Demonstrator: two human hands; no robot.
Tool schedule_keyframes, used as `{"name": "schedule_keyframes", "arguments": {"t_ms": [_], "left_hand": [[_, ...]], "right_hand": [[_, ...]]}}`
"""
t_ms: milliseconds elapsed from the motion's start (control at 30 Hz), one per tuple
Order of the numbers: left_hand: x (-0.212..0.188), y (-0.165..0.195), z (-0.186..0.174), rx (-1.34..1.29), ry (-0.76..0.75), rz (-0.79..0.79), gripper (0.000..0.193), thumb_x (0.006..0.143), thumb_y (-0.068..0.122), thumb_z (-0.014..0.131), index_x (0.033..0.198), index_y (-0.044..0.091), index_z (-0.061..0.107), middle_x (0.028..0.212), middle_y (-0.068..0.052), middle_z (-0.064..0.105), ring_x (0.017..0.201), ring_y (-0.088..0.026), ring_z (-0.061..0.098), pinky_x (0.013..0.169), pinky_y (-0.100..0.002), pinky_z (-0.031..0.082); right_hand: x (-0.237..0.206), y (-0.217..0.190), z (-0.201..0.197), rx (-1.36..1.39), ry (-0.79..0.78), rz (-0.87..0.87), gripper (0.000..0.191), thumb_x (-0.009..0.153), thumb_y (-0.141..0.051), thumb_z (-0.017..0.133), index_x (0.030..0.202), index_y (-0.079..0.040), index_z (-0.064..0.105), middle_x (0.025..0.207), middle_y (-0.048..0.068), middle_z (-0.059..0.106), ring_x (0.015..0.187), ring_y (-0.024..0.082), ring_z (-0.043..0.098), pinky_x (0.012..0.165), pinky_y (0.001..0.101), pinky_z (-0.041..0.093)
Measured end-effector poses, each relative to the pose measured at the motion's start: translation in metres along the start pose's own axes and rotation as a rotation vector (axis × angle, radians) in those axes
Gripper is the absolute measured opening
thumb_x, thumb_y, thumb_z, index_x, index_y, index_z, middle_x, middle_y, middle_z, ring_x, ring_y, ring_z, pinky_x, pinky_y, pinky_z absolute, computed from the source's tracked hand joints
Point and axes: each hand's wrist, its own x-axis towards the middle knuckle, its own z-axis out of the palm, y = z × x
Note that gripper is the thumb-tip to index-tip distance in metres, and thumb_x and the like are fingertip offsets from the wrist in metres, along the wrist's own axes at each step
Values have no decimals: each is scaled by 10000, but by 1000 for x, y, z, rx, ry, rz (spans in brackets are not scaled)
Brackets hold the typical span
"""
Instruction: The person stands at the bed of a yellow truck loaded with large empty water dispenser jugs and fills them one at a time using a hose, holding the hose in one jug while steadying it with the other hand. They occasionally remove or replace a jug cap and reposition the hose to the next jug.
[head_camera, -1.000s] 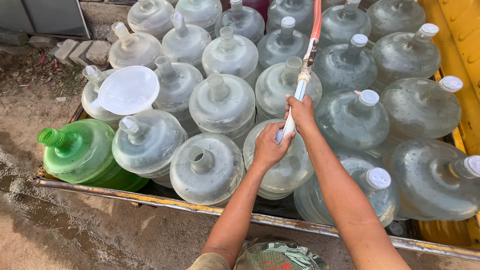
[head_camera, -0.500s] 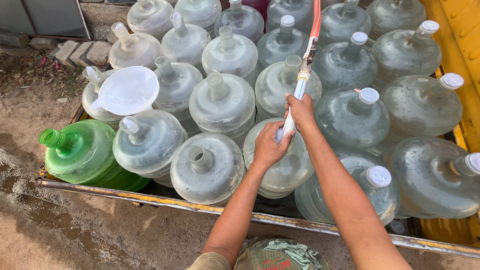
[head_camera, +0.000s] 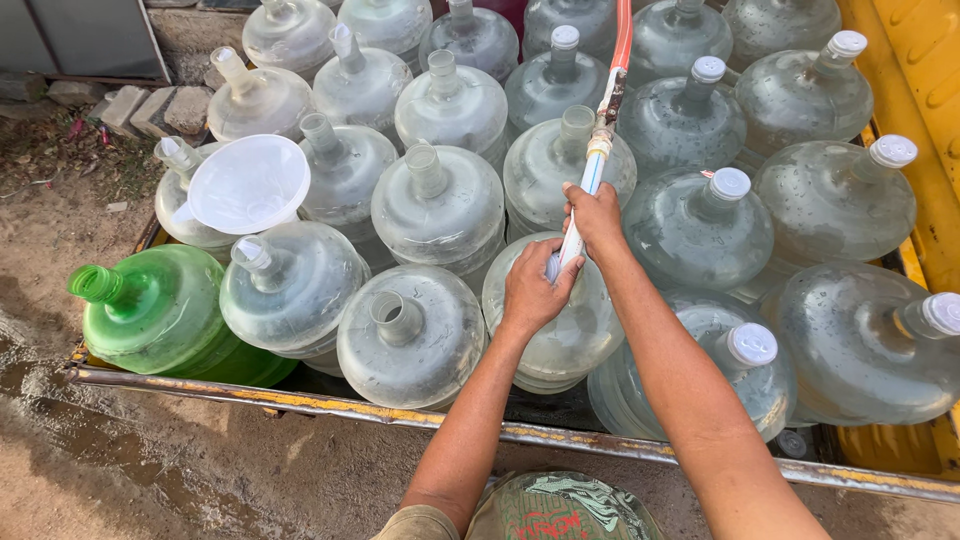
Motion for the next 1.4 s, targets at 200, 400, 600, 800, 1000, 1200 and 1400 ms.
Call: {"name": "schedule_keyframes", "arguments": {"t_ms": [200,400,600,800,1000,1200,1400], "left_hand": [[-3,-7,3,-15,13,0,368,917,358,748,1166,92,691,1066,-104,709,947,-310,685,814,-424,534],[-2,-18,-1,-505,68,-151,521,1062,482,494,1307,36,601,1237,-126,660,843,-220,622,779,-385,529],[15,-10,-23,-1625,-43,-315,682,1098,623,312,1427,43,454,1223,-123,640,762,-164,596,774,-390,543],[26,-11,-21,-1586,-35,-363,667,1100,615,313,1378,38,497,1173,-117,653,753,-164,602,762,-387,546],[18,-17,-15,-1602,-38,-382,491,1143,534,347,1167,79,529,1047,-78,623,767,-169,601,773,-395,547],[32,-9,-46,-1635,36,-312,352,1130,459,387,1099,136,524,979,-37,585,784,-166,573,761,-381,511],[40,-15,-62,-1569,131,-312,321,1133,445,416,1087,146,526,937,-30,566,743,-151,549,714,-364,492]], "right_hand": [[2,0,0,-3,-1,16,299,921,-198,717,957,-18,481,687,69,596,459,164,560,407,342,472],[0,-3,-2,-10,-12,3,287,926,-184,714,962,-16,484,695,65,596,466,165,570,416,342,491],[-5,-5,-3,4,-52,-30,269,947,-191,706,938,14,531,698,71,590,469,172,569,413,344,474],[-6,-9,-1,12,-9,-19,272,910,-191,710,936,-26,495,694,56,596,462,158,576,404,343,485],[-6,-7,-4,2,-37,-36,283,929,-194,707,956,0,503,701,67,587,462,168,566,417,342,487],[-10,-12,-4,13,-25,-5,266,928,-172,697,966,-25,477,701,58,588,469,156,563,425,338,496],[-13,-14,-5,21,-23,14,272,929,-172,695,980,-42,461,702,52,588,471,148,558,428,332,499]]}}
